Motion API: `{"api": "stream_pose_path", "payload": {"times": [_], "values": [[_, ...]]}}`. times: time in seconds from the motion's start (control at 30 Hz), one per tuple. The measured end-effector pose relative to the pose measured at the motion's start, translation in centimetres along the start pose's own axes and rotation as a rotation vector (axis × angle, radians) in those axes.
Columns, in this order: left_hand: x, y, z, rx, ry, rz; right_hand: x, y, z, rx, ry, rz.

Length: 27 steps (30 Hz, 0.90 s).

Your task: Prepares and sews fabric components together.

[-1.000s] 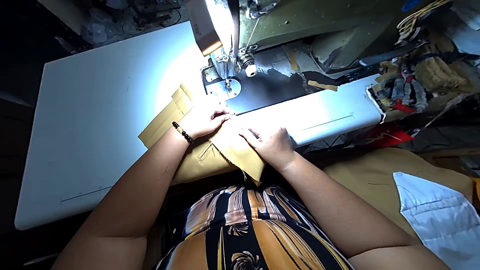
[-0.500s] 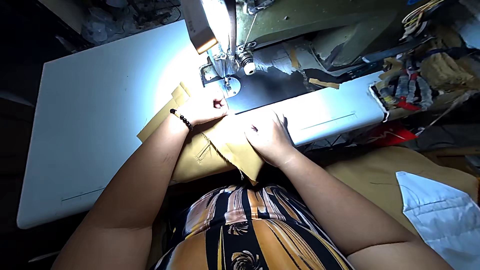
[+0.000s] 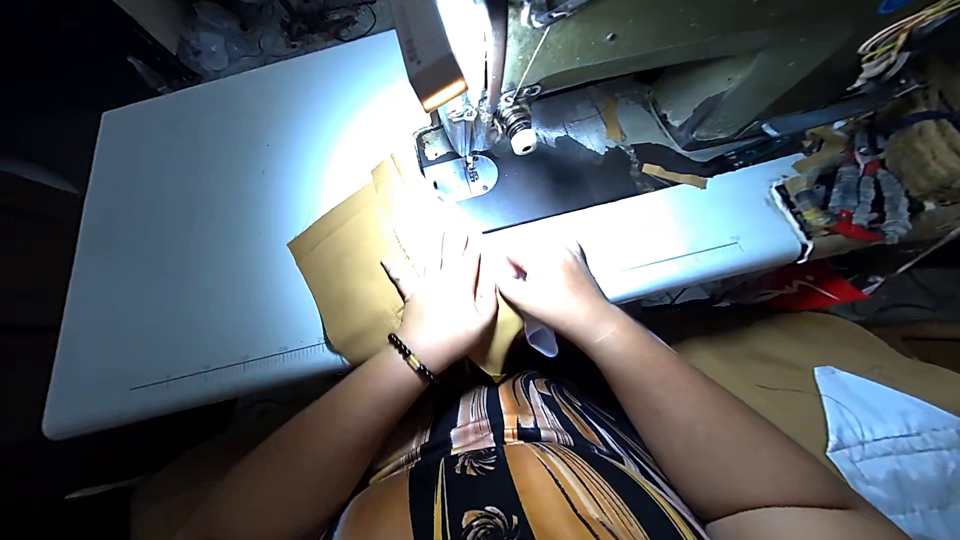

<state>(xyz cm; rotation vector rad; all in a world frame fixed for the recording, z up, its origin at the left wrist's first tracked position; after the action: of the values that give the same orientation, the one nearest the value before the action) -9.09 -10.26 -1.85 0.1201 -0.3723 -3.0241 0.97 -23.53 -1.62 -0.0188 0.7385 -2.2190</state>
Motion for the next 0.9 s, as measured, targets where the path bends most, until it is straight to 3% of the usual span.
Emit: {"api": "stream_pose_path", "payload": {"times": [0.1,0.3,0.73,0.9], "values": [[-2.6,-2.7,0.4,0.037,0.077,-0.142,-2.2,1.2,0.7,-0.022,-0.069,0.078],[-7.6,-7.2,2.2,-0.004,-0.064,-0.347,-3.9,2.5,0.1,0.031,-0.003,0.086],[-8.2,-7.3,1.8,-0.07,-0.081,-0.307,-3.9,2.4,-0.2,0.066,-0.003,0.071],[-7.7,-7.3,1.9,0.004,-0.026,-0.37,-3.5,2.1,-0.1,0.09,-0.008,0.058]]}}
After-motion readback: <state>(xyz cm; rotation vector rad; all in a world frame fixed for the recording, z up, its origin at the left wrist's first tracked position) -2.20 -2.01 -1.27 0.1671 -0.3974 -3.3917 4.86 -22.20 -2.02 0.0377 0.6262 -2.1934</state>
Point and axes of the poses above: each hand's wrist, its own x-axis away from the middle knuckle, its own z-axis out of the back of the hand, y = z × x, the point moved 1 cm from there along -x, towards the middle knuckle, and after that the axes turned 8 degrees about -z, right-handed, at the moved point
